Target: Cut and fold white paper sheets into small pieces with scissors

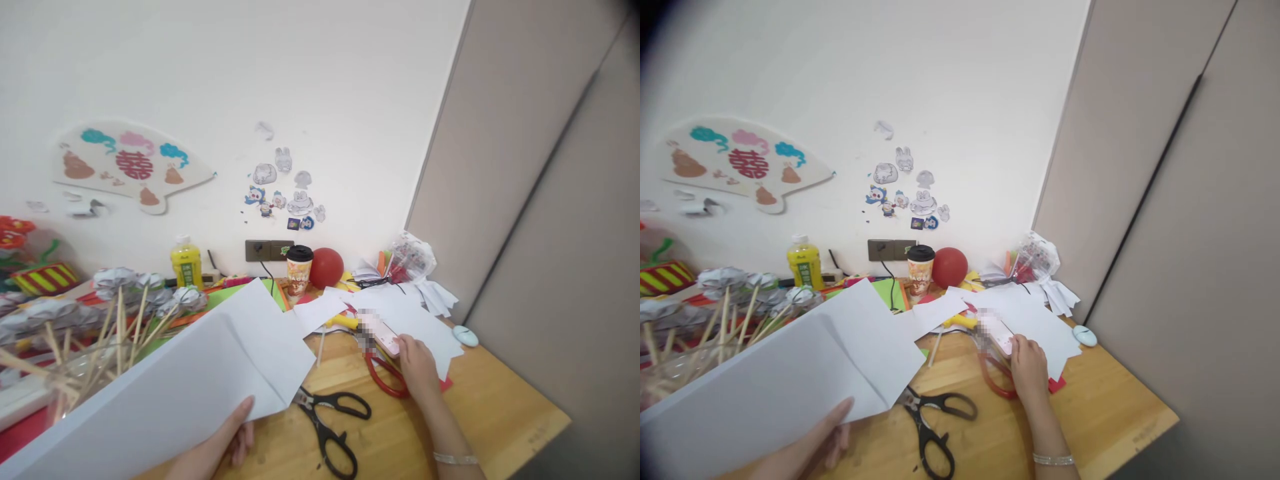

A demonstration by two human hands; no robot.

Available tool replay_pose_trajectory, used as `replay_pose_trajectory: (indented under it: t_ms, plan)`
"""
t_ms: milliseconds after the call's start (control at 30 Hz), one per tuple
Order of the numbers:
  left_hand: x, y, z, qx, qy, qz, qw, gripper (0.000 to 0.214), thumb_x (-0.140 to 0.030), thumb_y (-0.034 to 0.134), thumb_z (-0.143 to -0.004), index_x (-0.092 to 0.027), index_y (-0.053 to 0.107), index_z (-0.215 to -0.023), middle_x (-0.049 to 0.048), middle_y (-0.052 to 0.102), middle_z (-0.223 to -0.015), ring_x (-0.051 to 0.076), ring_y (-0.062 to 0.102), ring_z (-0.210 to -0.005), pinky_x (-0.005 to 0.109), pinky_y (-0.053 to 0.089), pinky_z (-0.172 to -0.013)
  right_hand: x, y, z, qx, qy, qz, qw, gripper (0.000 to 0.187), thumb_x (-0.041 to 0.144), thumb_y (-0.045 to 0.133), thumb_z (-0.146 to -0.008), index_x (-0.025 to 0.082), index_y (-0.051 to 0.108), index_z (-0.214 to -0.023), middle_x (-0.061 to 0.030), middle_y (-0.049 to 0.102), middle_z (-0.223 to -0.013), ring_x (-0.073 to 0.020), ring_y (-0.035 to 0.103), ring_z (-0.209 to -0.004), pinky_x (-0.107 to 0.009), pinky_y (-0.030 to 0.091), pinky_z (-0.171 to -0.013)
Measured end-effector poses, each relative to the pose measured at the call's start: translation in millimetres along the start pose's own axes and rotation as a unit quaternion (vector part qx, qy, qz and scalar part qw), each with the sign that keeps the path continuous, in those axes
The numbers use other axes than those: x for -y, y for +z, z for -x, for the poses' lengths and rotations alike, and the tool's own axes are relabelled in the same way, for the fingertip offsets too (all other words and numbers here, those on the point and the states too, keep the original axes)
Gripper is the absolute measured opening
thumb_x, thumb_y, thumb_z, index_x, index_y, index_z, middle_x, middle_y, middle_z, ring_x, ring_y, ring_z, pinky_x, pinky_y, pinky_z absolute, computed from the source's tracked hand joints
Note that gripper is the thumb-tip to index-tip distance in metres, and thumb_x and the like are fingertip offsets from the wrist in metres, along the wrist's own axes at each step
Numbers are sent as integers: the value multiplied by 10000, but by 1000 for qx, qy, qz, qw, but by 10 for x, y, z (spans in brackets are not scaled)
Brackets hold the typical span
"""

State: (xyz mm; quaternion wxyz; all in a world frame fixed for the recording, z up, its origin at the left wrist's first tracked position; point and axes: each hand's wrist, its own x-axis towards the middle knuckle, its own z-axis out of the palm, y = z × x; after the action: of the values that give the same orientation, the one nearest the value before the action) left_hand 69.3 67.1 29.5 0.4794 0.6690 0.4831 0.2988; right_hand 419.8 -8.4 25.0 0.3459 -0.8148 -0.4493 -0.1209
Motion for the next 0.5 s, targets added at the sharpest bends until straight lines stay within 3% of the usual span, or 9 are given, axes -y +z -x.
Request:
replay_pose_trajectory:
  t_ms: [267, 400, 500]
  plan:
    - [-70, -25, 2, -5, -6, -5, 1000, 521, -554, 385, -729, -218, 510, -351, -50, 484, -277, 128, 475, -336, 225, 403, -523, 47, 19, 46, -40, 17, -64, 997, 357, 324, 267, -845, 133, 560, -917, -142, 601, -881, -277, 482, -878, -395, 362, -783]
    - [-140, -67, 31, 25, -14, 1, 1000, 518, -545, 369, -743, -220, 519, -369, -45, 509, -318, 134, 499, -383, 226, 417, -560, 449, 68, 166, -17, -28, -135, 990, 358, 299, 223, -872, 140, 542, -912, -123, 600, -861, -241, 501, -853, -366, 371, -765]
    - [-184, -99, 47, 23, -3, 6, 1000, 502, -538, 385, -741, -226, 522, -372, -39, 513, -314, 140, 501, -377, 233, 419, -566, 938, 126, 288, 56, -116, -197, 972, 329, 318, 299, -866, 178, 562, -728, -59, 597, -720, -193, 524, -712, -298, 391, -667]
